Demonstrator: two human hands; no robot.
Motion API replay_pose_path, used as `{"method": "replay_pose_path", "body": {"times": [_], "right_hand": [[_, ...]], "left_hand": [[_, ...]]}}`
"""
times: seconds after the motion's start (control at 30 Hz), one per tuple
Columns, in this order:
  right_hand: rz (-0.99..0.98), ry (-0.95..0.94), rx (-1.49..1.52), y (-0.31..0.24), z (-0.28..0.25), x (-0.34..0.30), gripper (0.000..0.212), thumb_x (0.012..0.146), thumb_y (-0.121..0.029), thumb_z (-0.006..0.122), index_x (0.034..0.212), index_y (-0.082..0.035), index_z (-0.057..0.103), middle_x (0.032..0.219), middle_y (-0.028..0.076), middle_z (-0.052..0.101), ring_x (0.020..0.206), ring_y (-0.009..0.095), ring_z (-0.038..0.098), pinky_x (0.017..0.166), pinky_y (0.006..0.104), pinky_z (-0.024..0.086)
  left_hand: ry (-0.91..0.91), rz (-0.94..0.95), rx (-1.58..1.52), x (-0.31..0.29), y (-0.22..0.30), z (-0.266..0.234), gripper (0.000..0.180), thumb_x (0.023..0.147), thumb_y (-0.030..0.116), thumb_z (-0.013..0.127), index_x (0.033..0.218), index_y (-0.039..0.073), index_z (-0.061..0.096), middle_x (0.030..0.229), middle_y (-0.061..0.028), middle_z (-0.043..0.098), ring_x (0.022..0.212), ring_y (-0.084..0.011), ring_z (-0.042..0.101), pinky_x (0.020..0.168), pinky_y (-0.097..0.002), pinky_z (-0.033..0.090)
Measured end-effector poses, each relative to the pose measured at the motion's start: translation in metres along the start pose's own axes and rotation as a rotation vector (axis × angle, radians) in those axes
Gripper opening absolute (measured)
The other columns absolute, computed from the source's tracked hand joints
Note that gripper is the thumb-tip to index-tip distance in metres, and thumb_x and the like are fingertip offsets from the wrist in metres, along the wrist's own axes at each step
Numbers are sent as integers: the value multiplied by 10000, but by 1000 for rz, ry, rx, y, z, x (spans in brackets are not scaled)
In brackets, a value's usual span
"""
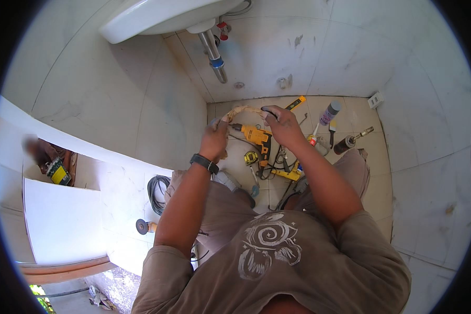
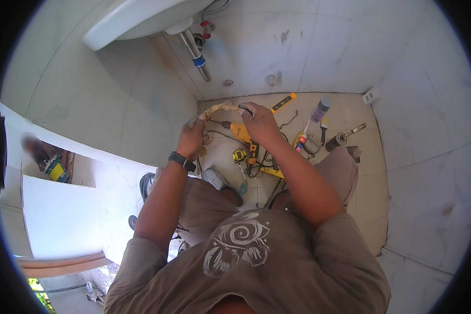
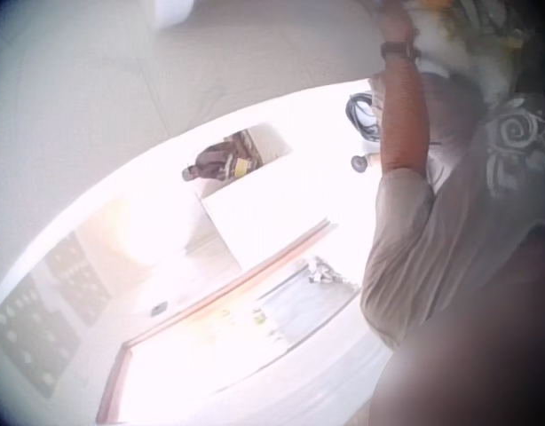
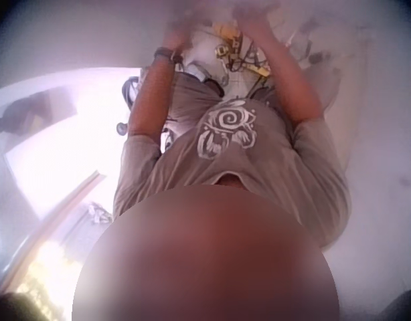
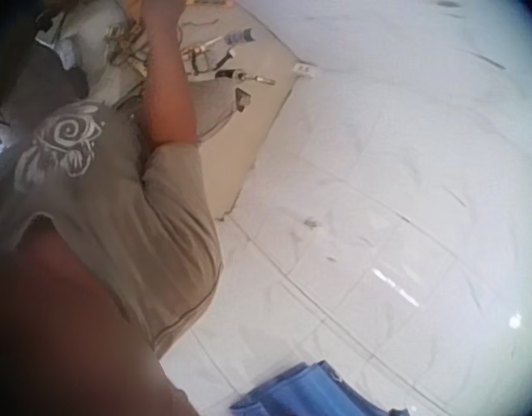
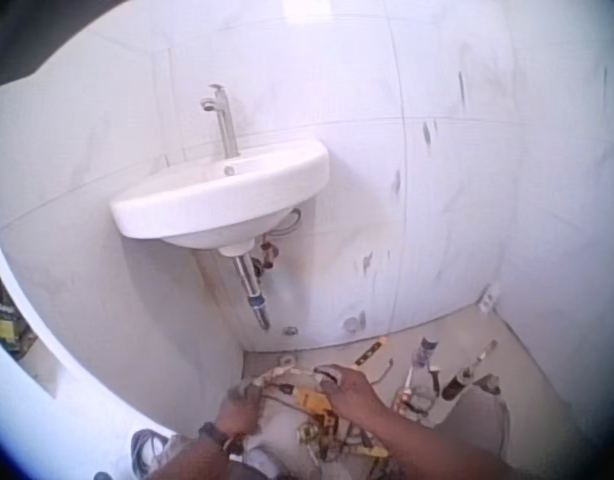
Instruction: The person tears a piece of paper and uses it to wipe the pipes under a sink. They then adjust the plumbing connections under the sink with their hands.
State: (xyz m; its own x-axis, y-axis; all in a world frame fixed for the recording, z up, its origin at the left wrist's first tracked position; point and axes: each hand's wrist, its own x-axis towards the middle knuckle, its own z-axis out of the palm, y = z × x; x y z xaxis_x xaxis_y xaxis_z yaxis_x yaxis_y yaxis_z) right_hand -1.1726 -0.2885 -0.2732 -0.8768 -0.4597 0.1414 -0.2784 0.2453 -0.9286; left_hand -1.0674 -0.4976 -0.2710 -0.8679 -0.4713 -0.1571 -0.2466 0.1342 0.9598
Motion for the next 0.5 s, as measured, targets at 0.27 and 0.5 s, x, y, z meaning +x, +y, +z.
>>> {"method": "replay_pose_path", "body": {"times": [0.27, 0.5], "right_hand": [[401, -206, 489, -6, -3, 6, 336, 969, -147, 680, 1207, 86, 643, 1000, 142, 742, 835, 177, 714, 774, 287, 566], [443, -366, 616, -18, 8, -5, 369, 946, -124, 693, 1235, 96, 625, 995, 139, 740, 887, 182, 714, 791, 287, 568]], "left_hand": [[12, -115, -460, -17, -10, 22, 211, 1069, 295, 510, 1092, 92, 561, 763, 6, 504, 600, -103, 466, 564, -276, 421], [49, -87, -670, -33, -8, 23, 194, 1074, 283, 506, 1107, 95, 539, 749, 13, 471, 585, -77, 416, 524, -258, 364]]}}
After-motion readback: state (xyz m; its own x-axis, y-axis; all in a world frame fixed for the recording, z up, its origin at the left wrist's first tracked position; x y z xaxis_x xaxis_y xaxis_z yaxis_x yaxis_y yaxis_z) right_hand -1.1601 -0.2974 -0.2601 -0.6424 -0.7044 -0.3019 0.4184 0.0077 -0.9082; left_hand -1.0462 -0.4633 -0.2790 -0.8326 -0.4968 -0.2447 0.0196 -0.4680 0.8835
